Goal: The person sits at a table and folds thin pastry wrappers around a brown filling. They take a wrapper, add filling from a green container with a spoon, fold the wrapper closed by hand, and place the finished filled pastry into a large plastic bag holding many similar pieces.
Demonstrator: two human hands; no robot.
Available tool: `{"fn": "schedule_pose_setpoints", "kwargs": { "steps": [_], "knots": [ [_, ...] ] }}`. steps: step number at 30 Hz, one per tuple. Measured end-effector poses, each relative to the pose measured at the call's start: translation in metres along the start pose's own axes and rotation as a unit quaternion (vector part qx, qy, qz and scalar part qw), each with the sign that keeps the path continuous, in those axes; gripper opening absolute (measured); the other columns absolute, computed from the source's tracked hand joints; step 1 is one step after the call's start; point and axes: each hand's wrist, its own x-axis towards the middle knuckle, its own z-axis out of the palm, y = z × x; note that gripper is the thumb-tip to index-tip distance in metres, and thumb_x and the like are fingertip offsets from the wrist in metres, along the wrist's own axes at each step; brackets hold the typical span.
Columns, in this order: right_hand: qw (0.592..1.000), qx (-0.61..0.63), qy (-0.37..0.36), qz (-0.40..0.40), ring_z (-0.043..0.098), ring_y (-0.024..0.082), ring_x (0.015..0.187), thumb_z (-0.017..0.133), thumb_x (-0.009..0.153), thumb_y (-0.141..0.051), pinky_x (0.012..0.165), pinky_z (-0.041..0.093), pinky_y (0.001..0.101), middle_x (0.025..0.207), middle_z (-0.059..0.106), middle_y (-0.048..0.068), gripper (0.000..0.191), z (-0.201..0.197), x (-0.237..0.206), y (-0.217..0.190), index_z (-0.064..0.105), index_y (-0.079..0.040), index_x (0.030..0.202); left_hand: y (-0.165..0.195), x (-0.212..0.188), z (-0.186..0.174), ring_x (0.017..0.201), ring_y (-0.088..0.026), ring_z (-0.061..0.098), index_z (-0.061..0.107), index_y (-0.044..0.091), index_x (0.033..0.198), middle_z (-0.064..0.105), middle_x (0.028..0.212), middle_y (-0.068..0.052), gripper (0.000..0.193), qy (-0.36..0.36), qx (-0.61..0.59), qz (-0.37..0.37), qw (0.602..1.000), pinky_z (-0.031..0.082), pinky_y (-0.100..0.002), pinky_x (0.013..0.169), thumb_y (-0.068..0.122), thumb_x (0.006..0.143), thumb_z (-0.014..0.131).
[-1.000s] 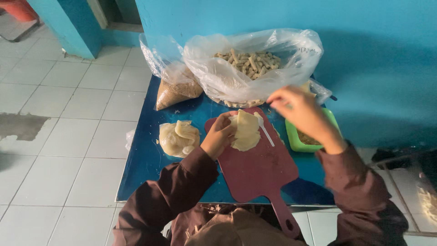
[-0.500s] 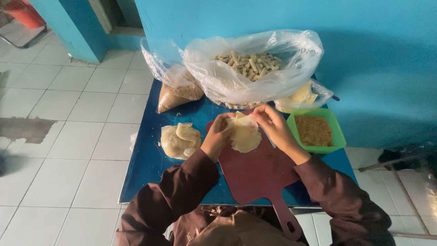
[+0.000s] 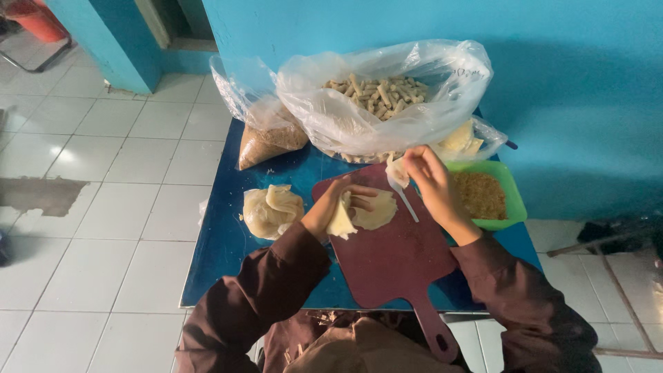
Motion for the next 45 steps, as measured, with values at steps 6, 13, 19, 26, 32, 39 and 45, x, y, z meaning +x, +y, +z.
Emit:
{"fn": "schedule_pose_setpoints", "kwargs": {
  "steps": [6, 13, 19, 26, 32, 39, 45],
  "knots": [
    [0.928, -0.316, -0.084, -0.177, 0.067, 0.009, 0.102, 0.061, 0.107, -0.022, 0.088, 0.05, 0.0248, 0.107, 0.071, -0.002, 0.014, 0.016, -0.016, -0.01, 0.065, -0.009, 0.107, -0.017, 0.004, -0.001, 0.089, -0.008, 0.066, 0.065, -0.001, 0.131, 0.07, 0.109, -0.003, 0.045, 0.0, 0.031, 0.022, 0.999, 0.053, -0.023, 0.076, 0.034, 0.107, 0.054],
    [0.976, -0.037, -0.154, 0.152, 0.06, 0.006, 0.099, 0.055, 0.106, -0.021, 0.086, 0.049, 0.0226, 0.11, 0.064, -0.001, 0.026, 0.004, -0.004, 0.003, 0.066, -0.009, 0.126, -0.016, 0.0, -0.004, 0.092, -0.013, 0.068, 0.063, 0.003, 0.135, 0.072, 0.111, -0.005, 0.039, 0.018, 0.139, 0.025, 0.99, 0.055, -0.028, 0.079, 0.016, 0.098, 0.061],
    [0.962, 0.086, -0.13, 0.224, 0.063, 0.009, 0.093, 0.065, 0.097, -0.014, 0.075, 0.056, 0.0296, 0.1, 0.061, -0.001, 0.014, -0.004, -0.004, 0.025, 0.062, -0.007, 0.109, -0.011, -0.006, -0.005, 0.097, -0.012, 0.067, 0.054, 0.004, 0.145, 0.073, 0.111, -0.008, 0.05, -0.035, 0.171, 0.03, 0.984, 0.054, -0.027, 0.083, 0.014, 0.096, 0.059],
    [0.975, -0.12, -0.148, 0.118, 0.063, 0.009, 0.086, 0.065, 0.099, -0.011, 0.071, 0.053, 0.0279, 0.096, 0.065, 0.001, 0.011, -0.007, -0.005, 0.035, 0.064, -0.005, 0.108, -0.022, 0.002, -0.008, 0.102, -0.019, 0.071, 0.047, 0.006, 0.146, 0.071, 0.117, -0.013, 0.061, 0.036, 0.287, 0.01, 0.957, 0.058, -0.033, 0.086, 0.022, 0.091, 0.068],
    [0.945, -0.263, -0.164, 0.107, 0.068, 0.015, 0.062, 0.069, 0.092, -0.011, 0.053, 0.055, 0.0318, 0.078, 0.069, 0.007, 0.017, -0.001, -0.018, 0.032, 0.061, -0.005, 0.106, -0.031, -0.001, -0.005, 0.104, -0.037, 0.072, 0.04, 0.009, 0.147, 0.07, 0.117, -0.026, 0.076, 0.132, 0.484, 0.029, 0.864, 0.059, -0.042, 0.088, 0.028, 0.083, 0.075],
    [0.928, -0.309, -0.184, 0.091, 0.067, 0.017, 0.057, 0.071, 0.091, -0.012, 0.054, 0.05, 0.0324, 0.071, 0.069, 0.008, 0.018, 0.0, -0.018, 0.015, 0.062, -0.007, 0.105, -0.034, -0.005, -0.005, 0.094, -0.039, 0.076, 0.033, 0.012, 0.151, 0.074, 0.104, -0.026, 0.083, 0.104, 0.499, -0.016, 0.86, 0.061, -0.043, 0.082, 0.033, 0.081, 0.073],
    [0.921, -0.325, -0.19, 0.101, 0.067, 0.017, 0.056, 0.069, 0.091, -0.013, 0.054, 0.05, 0.0332, 0.068, 0.068, 0.008, 0.016, 0.002, -0.017, 0.008, 0.065, -0.009, 0.105, -0.042, -0.002, -0.011, 0.093, -0.042, 0.075, 0.03, 0.011, 0.154, 0.073, 0.102, -0.027, 0.089, 0.092, 0.525, -0.01, 0.846, 0.061, -0.044, 0.081, 0.036, 0.081, 0.073]
  ]
}}
